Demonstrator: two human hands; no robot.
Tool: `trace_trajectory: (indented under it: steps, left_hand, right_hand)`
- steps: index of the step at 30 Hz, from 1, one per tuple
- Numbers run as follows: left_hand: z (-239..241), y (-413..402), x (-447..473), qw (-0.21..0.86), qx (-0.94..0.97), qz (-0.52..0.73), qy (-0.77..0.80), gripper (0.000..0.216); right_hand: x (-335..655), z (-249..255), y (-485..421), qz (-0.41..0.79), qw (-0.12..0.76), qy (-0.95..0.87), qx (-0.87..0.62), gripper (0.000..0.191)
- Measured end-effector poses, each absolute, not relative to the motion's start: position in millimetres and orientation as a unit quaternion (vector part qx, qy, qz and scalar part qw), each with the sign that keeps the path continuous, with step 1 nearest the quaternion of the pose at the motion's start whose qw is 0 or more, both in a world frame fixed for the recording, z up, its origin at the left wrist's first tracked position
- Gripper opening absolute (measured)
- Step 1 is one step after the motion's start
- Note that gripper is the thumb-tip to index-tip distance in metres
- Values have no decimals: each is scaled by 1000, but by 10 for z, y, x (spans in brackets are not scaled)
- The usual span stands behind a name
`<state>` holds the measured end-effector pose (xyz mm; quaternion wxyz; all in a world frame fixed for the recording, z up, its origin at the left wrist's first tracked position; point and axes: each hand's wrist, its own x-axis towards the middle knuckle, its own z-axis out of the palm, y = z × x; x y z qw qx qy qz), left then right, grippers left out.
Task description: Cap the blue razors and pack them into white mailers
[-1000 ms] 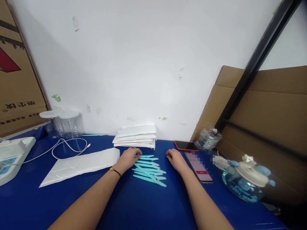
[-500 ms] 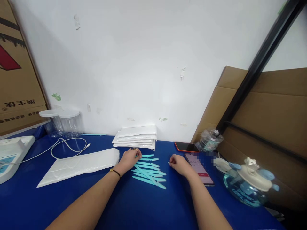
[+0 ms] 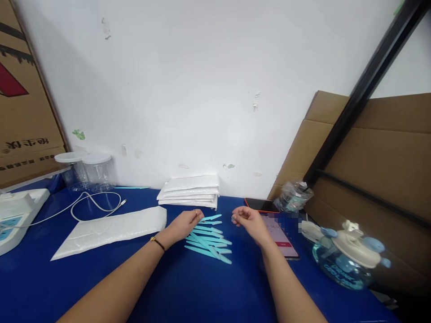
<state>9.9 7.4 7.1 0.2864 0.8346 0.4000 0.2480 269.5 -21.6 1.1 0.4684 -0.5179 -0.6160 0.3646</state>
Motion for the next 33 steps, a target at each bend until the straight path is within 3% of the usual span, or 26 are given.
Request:
trace_trajectory:
  steps: [3,11,33]
  left_hand:
    - [77,82,99,286,828,252,411,40]
    - [81,79,80,278,825,251,423,38]
    - [94,62,82,237,845,234,419,37]
  right_hand:
    - [2588,107,-265,396,535,-584,-464,32]
    - [2526,92,-294,389,553,-562,-476,32]
    - [2430,9,-277,425,506,-578,-479,32]
